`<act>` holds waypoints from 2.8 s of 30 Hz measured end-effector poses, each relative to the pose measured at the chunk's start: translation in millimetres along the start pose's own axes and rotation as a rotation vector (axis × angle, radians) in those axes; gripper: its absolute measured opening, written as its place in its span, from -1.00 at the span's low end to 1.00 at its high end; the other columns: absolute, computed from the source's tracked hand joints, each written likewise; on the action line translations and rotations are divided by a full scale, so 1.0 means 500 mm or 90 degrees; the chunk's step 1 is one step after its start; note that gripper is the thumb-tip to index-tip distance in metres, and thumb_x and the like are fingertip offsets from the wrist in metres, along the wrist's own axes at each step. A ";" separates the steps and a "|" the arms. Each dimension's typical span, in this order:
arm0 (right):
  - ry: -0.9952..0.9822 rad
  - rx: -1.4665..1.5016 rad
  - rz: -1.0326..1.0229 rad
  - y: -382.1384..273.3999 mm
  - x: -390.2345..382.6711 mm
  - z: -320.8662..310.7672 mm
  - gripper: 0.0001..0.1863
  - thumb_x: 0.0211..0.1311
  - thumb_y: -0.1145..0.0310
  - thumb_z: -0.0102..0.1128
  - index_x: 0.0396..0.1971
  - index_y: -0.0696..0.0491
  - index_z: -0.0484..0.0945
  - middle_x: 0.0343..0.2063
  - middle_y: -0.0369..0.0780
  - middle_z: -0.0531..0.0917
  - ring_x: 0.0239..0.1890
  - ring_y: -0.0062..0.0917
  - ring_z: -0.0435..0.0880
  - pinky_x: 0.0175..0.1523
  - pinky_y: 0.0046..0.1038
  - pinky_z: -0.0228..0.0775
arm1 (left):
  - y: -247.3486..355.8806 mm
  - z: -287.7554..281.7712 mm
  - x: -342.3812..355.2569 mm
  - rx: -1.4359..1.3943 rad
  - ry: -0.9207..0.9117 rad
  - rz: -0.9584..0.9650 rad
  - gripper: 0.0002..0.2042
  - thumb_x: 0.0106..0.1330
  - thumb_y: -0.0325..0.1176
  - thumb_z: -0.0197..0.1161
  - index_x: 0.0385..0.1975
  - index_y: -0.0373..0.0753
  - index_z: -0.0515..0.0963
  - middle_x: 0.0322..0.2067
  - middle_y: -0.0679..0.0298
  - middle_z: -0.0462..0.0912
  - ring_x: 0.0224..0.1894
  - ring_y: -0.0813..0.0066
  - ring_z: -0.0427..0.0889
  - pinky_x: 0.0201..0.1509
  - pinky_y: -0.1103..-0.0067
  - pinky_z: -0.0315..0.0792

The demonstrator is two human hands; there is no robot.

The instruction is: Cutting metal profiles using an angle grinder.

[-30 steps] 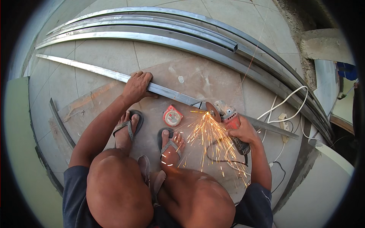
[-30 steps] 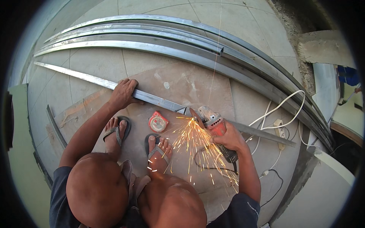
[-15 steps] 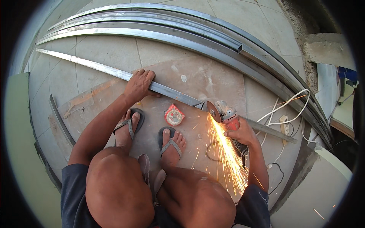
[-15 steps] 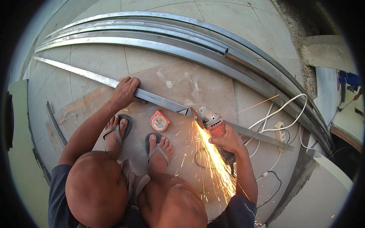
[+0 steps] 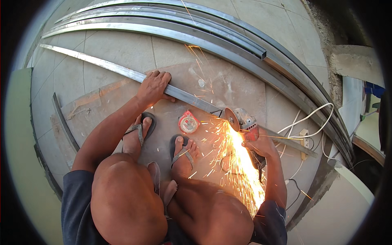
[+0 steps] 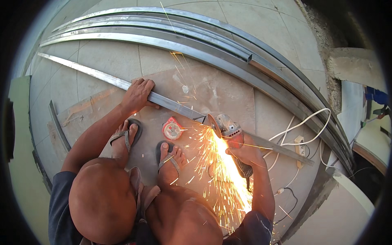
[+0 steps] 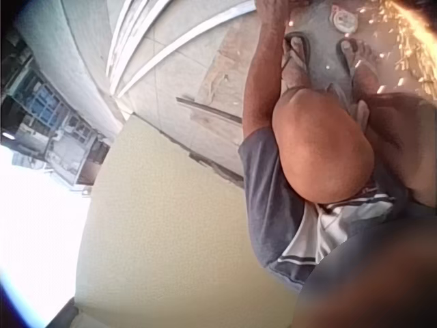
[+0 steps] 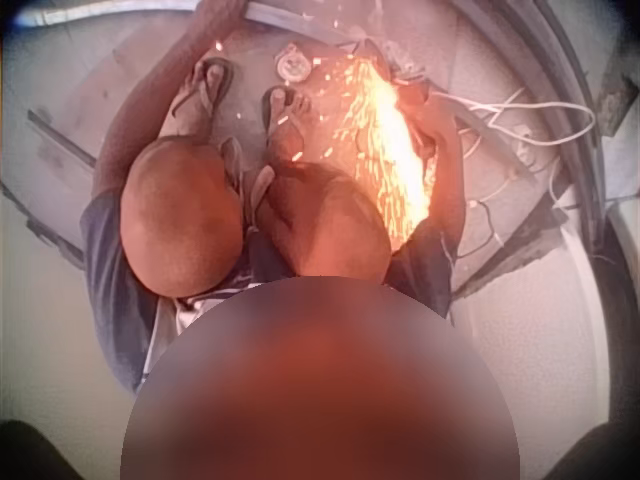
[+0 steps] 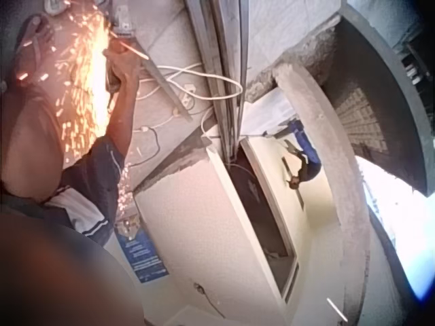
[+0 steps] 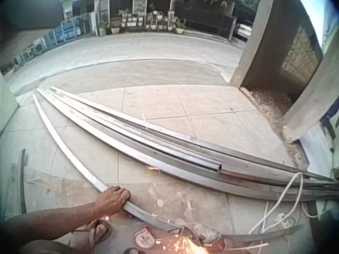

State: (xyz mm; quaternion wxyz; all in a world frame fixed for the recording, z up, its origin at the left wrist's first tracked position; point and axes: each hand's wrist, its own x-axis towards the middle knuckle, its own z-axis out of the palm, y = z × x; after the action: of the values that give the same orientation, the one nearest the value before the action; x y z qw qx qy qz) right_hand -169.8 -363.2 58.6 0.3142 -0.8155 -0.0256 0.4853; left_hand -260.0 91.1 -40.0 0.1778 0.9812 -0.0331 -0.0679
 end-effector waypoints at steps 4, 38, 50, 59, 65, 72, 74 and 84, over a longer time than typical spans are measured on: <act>0.024 -0.060 0.041 -0.053 -0.018 0.004 -0.25 -0.19 0.30 0.67 0.11 0.14 0.57 -0.11 -0.23 0.72 -0.07 -0.51 0.66 0.13 -0.38 0.50 | 0.003 -0.001 -0.005 0.008 0.027 0.006 -0.26 -0.21 0.14 0.64 -0.16 -0.22 0.42 -0.21 0.16 0.61 -0.05 0.14 0.55 0.11 0.32 0.42; 0.017 -0.051 -0.030 0.005 0.006 0.000 -0.23 -0.21 0.26 0.64 0.13 0.14 0.57 -0.08 -0.13 0.73 -0.05 -0.42 0.67 0.17 -0.35 0.48 | 0.013 -0.007 0.001 -0.021 0.003 -0.020 -0.25 -0.24 0.10 0.66 -0.15 -0.25 0.43 -0.20 0.14 0.61 -0.02 0.10 0.58 0.17 0.32 0.41; 0.015 -0.078 0.013 -0.027 0.000 0.003 -0.18 -0.25 0.22 0.63 0.14 0.16 0.57 -0.04 -0.12 0.73 0.00 -0.41 0.68 0.21 -0.34 0.48 | 0.012 -0.001 0.000 0.001 0.017 -0.012 -0.25 -0.25 0.12 0.65 -0.17 -0.25 0.44 -0.18 0.16 0.62 -0.01 0.14 0.59 0.17 0.33 0.42; 0.007 -0.072 0.000 -0.017 0.003 0.002 -0.17 -0.24 0.19 0.62 0.15 0.18 0.56 -0.02 -0.11 0.72 0.02 -0.41 0.68 0.22 -0.35 0.47 | 0.015 -0.006 0.002 -0.011 0.014 -0.019 -0.26 -0.24 0.09 0.66 -0.17 -0.25 0.44 -0.18 0.15 0.61 0.00 0.13 0.58 0.17 0.33 0.43; 0.016 -0.034 -0.049 -0.026 0.002 0.005 -0.19 -0.23 0.20 0.60 0.14 0.19 0.56 -0.02 -0.08 0.72 0.03 -0.36 0.68 0.23 -0.34 0.47 | 0.014 -0.007 -0.003 -0.014 0.000 -0.032 -0.26 -0.23 0.10 0.65 -0.16 -0.25 0.44 -0.18 0.16 0.61 0.00 0.13 0.58 0.17 0.32 0.43; 0.024 -0.014 -0.026 0.022 0.010 0.006 -0.21 -0.22 0.25 0.57 0.15 0.18 0.56 -0.03 -0.08 0.73 0.02 -0.34 0.70 0.22 -0.33 0.48 | 0.007 0.007 0.000 -0.011 0.016 -0.016 -0.25 -0.24 0.11 0.65 -0.16 -0.25 0.44 -0.17 0.16 0.61 0.00 0.13 0.58 0.16 0.32 0.44; 0.009 0.027 -0.037 0.006 0.011 0.013 -0.21 -0.22 0.25 0.57 0.14 0.17 0.56 -0.04 -0.08 0.73 0.01 -0.34 0.71 0.22 -0.33 0.49 | 0.004 0.005 -0.003 -0.001 0.016 -0.013 -0.26 -0.24 0.11 0.65 -0.16 -0.25 0.44 -0.16 0.16 0.60 0.00 0.13 0.57 0.16 0.32 0.44; 0.026 -0.066 -0.006 -0.015 0.002 0.002 -0.28 -0.19 0.26 0.52 0.10 0.17 0.58 -0.08 -0.09 0.74 -0.04 -0.34 0.72 0.17 -0.34 0.51 | 0.017 0.003 0.005 -0.038 0.019 -0.024 -0.26 -0.26 0.11 0.65 -0.18 -0.24 0.43 -0.21 0.15 0.57 -0.05 0.10 0.55 0.16 0.28 0.42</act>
State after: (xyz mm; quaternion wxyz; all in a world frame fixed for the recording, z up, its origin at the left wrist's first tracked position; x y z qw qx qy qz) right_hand -168.2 -356.5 61.5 0.2745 -0.8403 -0.0482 0.4650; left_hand -258.2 82.5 -38.7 0.2059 0.9768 -0.0097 -0.0576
